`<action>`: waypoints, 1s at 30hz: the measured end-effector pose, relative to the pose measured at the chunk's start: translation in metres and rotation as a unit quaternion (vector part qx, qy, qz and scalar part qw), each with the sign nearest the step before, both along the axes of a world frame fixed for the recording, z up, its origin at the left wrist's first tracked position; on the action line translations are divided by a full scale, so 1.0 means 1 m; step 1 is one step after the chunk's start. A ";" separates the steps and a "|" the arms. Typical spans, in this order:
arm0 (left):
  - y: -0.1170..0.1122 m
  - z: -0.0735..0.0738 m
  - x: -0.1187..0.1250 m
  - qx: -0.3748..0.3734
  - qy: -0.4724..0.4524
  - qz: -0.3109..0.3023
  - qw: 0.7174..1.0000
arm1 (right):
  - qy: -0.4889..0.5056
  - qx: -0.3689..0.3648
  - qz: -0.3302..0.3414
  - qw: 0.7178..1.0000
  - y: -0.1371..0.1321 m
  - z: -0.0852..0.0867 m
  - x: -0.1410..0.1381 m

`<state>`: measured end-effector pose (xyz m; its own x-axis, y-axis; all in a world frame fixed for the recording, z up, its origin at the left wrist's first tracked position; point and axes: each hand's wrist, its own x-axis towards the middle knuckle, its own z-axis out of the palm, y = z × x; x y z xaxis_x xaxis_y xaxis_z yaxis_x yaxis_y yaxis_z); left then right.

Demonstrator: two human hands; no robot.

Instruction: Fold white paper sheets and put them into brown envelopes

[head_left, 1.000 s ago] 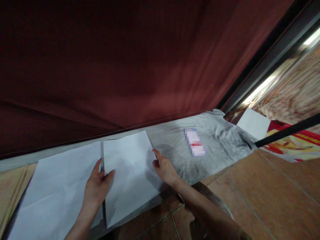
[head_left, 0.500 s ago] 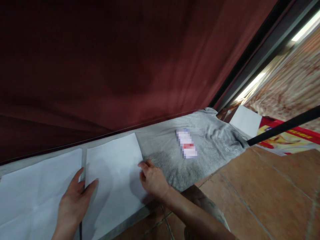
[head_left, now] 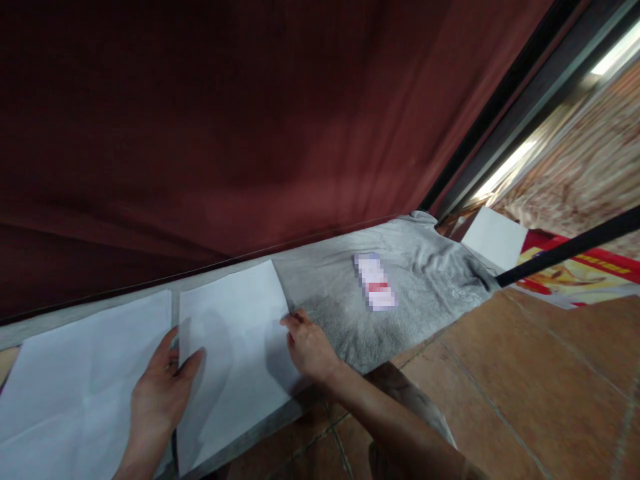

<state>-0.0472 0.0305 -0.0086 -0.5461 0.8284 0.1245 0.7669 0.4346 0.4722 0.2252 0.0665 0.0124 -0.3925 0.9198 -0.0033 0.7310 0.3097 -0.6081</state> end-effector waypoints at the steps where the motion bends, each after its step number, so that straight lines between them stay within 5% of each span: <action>1: -0.001 0.001 0.000 -0.014 -0.024 -0.006 1.000 | -0.002 0.000 0.000 1.000 0.000 -0.001 0.000; 4: -0.008 0.008 0.007 -0.025 -0.037 -0.038 0.998 | 0.001 -0.006 0.001 1.000 -0.001 -0.001 0.001; 16: -0.044 0.014 0.042 -0.003 0.206 -0.207 0.956 | 0.016 -0.020 -0.033 0.999 0.002 -0.007 -0.001; 25: -0.059 0.023 0.072 -0.045 0.129 -0.409 0.902 | 0.100 0.026 -0.055 0.993 0.014 -0.024 0.006; 30: -0.076 0.026 0.072 -0.065 0.097 -0.442 0.889 | 0.099 0.011 -0.063 0.993 0.013 -0.029 0.013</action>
